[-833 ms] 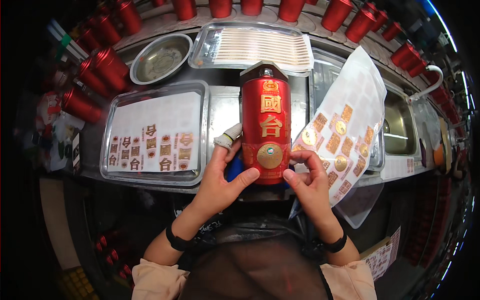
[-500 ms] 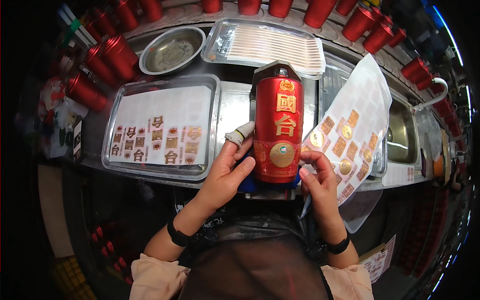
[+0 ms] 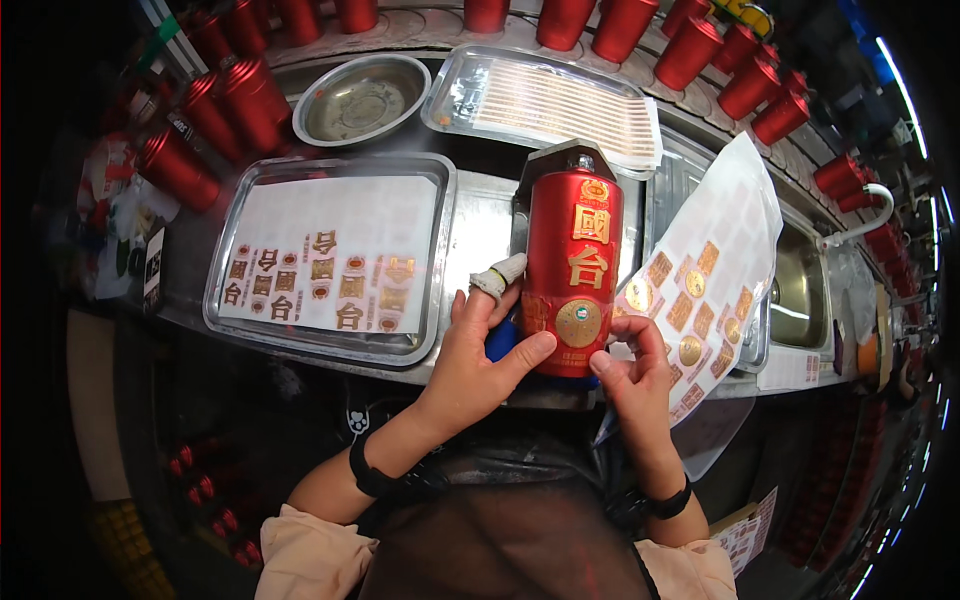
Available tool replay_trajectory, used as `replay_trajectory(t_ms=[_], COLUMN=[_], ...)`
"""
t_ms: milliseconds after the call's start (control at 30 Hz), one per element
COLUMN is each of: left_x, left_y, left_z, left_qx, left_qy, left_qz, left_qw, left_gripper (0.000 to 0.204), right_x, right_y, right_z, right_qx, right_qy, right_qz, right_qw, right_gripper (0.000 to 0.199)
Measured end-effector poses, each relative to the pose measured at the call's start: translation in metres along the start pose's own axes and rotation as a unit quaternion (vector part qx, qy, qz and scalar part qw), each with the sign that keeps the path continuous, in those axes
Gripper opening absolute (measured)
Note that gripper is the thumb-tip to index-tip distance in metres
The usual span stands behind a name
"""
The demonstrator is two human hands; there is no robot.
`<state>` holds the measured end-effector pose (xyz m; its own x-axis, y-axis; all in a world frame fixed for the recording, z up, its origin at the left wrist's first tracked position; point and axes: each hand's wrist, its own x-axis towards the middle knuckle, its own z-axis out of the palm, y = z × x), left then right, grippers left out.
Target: Apply adhesive labels to red metal containers on a production line.
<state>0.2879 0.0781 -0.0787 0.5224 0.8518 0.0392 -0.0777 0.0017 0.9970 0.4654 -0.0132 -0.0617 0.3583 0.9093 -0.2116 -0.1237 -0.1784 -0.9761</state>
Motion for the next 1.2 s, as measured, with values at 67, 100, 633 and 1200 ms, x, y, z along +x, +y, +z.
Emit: replay_trajectory(t_ms=[67, 100, 633, 1200], left_x=[0.0, 0.001, 0.005, 0.008], left_y=[0.0, 0.001, 0.005, 0.008], left_z=[0.001, 0.002, 0.014, 0.004], left_qx=[-0.027, -0.03, -0.032, -0.08], left_qy=[0.006, 0.007, 0.047, 0.026], left_qz=[-0.007, -0.007, 0.01, -0.024], left_qw=[1.0, 0.999, 0.998, 0.996], left_gripper=[0.075, 0.075, 0.072, 0.068], right_x=[0.0, 0.0, 0.006, 0.009], right_y=[0.0, -0.001, 0.001, -0.003], right_z=[0.002, 0.002, 0.009, -0.009], right_qx=[0.0, 0.0, -0.02, 0.002], right_qy=[-0.003, -0.005, 0.029, -0.017], right_qz=[-0.014, -0.014, -0.03, -0.02], right_qw=[1.0, 1.0, 0.999, 1.0], right_gripper=[0.044, 0.043, 0.037, 0.027])
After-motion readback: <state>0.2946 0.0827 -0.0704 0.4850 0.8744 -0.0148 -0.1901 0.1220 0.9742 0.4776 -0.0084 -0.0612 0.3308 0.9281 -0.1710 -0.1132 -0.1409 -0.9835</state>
